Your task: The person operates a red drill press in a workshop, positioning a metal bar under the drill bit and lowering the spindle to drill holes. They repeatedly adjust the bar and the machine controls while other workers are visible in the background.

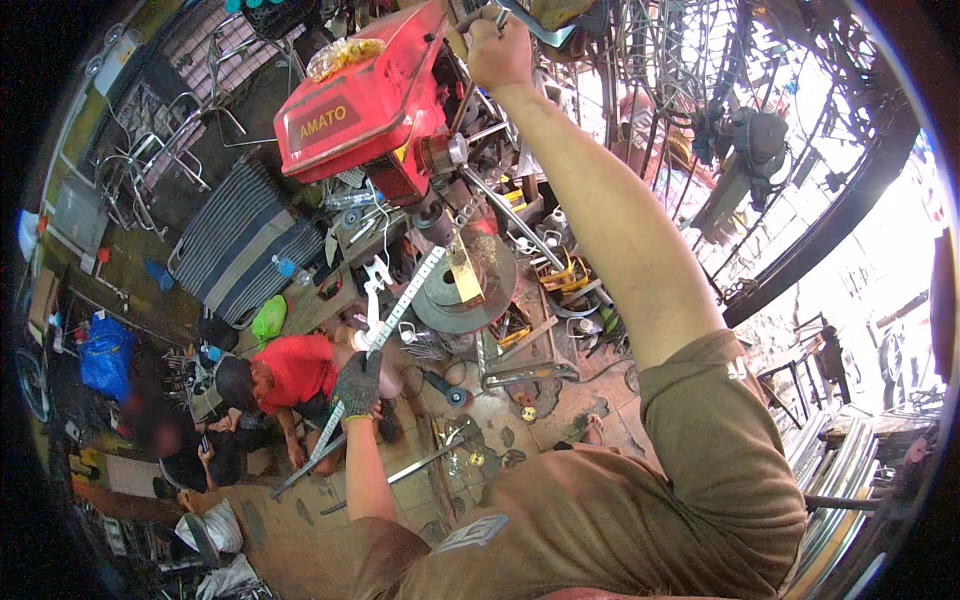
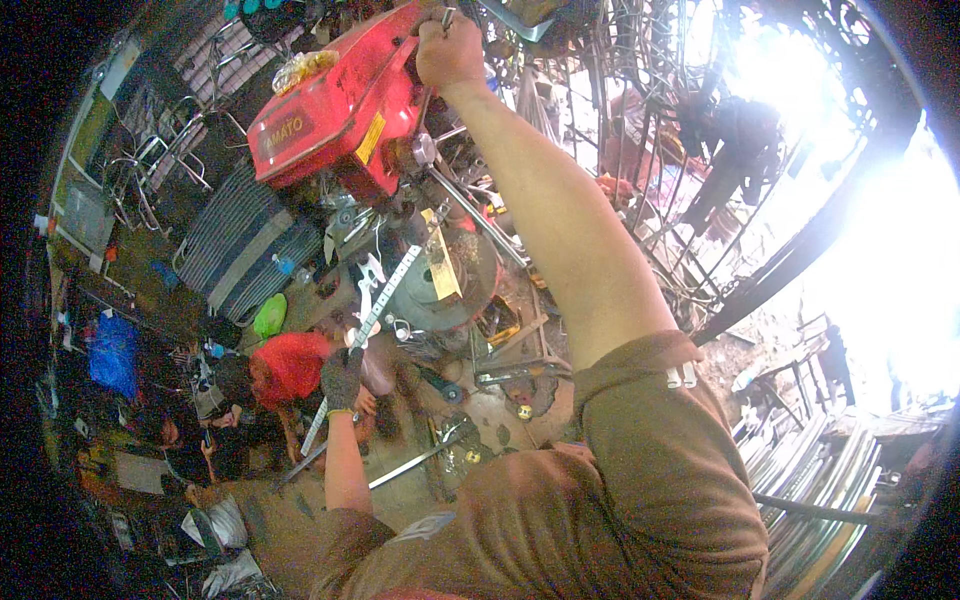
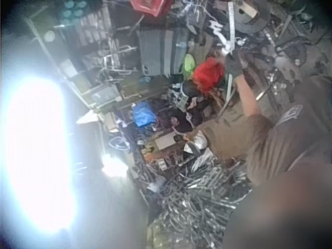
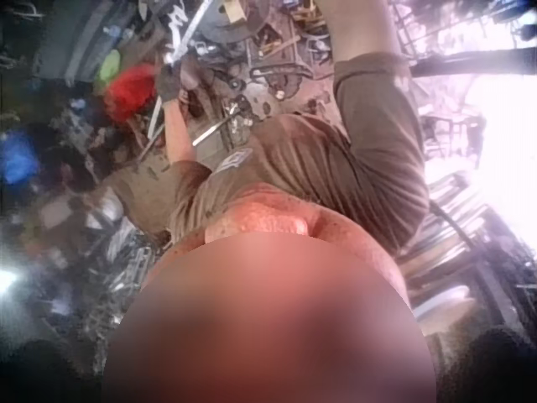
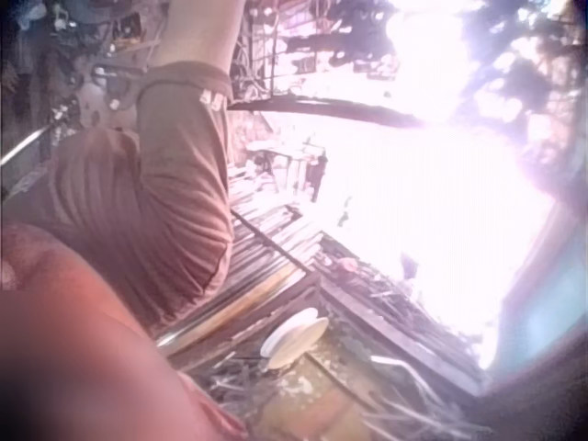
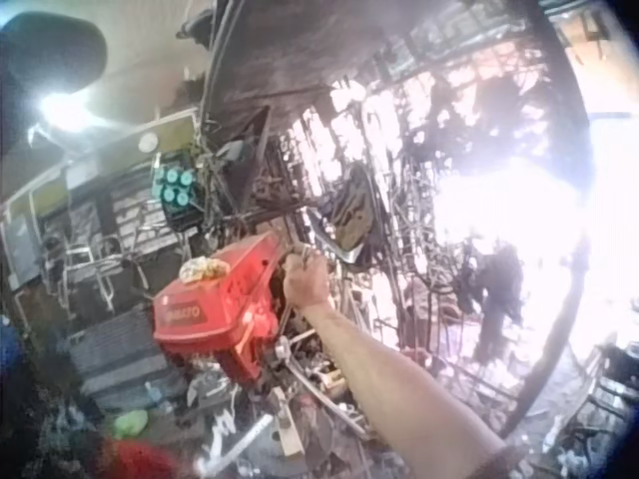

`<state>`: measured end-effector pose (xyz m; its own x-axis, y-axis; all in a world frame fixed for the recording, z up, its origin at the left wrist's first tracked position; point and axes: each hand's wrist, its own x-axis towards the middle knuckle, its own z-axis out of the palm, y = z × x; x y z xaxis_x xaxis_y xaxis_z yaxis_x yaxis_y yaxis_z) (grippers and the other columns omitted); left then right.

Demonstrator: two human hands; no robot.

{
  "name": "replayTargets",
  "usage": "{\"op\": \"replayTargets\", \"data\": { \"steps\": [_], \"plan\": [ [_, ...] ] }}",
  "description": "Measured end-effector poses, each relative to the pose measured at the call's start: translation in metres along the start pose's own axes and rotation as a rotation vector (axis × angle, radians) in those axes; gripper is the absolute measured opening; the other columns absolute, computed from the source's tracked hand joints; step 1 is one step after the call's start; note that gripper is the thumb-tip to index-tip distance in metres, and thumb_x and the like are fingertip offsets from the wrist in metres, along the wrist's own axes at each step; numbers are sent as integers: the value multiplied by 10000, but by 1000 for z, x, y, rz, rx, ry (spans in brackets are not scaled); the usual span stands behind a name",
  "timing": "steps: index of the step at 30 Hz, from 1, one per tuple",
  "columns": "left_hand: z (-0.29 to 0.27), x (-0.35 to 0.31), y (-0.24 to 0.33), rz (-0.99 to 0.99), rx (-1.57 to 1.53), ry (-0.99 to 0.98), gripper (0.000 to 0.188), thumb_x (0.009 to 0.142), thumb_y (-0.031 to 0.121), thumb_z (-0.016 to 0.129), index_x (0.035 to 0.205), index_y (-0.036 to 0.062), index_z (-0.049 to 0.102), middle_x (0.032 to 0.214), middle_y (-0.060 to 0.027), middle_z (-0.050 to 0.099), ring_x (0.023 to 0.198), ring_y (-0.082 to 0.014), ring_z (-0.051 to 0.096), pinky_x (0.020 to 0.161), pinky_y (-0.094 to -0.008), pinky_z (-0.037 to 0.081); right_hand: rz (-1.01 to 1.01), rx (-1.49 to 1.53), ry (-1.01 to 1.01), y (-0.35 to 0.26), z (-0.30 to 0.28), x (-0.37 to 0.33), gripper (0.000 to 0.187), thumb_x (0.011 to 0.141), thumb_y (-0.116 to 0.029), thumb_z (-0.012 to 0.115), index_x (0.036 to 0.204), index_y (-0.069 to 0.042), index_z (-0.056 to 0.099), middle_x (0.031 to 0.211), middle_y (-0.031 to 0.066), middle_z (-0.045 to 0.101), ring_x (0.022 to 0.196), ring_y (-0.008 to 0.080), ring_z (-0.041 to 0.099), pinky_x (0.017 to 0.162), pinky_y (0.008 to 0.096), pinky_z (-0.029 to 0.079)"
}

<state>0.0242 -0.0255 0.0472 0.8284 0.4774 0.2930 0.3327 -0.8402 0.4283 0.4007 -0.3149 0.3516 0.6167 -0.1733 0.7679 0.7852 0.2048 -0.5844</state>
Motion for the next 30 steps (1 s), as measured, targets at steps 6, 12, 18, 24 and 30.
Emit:
{"op": "replayTargets", "data": {
  "steps": [6, 12, 18, 24, 30],
  "plan": [
    [-28, 9, 2, 114, 126, -130, 485, 901, 492, 572, 815, 22, 653, 775, -225, 644, 725, -404, 627, 635, -477, 458, 25, 133, -26, 5, 2, 0, 185, 830, -96, 469, 768, -31, 630, 634, 71, 603, 593, 174, 546, 563, 356, 423],
    [-95, 33, 38, 16, 92, -332, 593, 855, 567, 591, 779, -16, 666, 744, -248, 630, 723, -419, 625, 649, -490, 462, -246, -233, 46, 13, 4, 0, 147, 827, -106, 531, 782, -43, 657, 705, 123, 645, 653, 240, 604, 623, 386, 469],
    [-100, 26, 66, -45, 200, -253, 570, 816, 559, 628, 790, -6, 696, 789, -256, 644, 751, -414, 639, 674, -478, 483, 69, -23, -3, 10, -1, 3, 241, 807, -90, 465, 755, -26, 691, 552, 17, 487, 532, 90, 449, 511, 285, 372],
    [-53, -11, 42, 78, 205, -61, 572, 846, 577, 607, 762, 15, 669, 719, -219, 639, 722, -404, 640, 639, -485, 474, -222, -327, -12, 5, -1, -1, 170, 805, -145, 555, 786, -46, 693, 682, 80, 580, 640, 213, 544, 588, 351, 420],
    [3, -37, 32, -43, 122, 15, 551, 874, 574, 578, 798, 35, 661, 720, -198, 641, 701, -411, 628, 623, -488, 464, -278, -450, 36, 8, -1, -4, 140, 828, -144, 582, 805, -49, 682, 709, 115, 655, 651, 246, 623, 590, 376, 465]
  ]
}}
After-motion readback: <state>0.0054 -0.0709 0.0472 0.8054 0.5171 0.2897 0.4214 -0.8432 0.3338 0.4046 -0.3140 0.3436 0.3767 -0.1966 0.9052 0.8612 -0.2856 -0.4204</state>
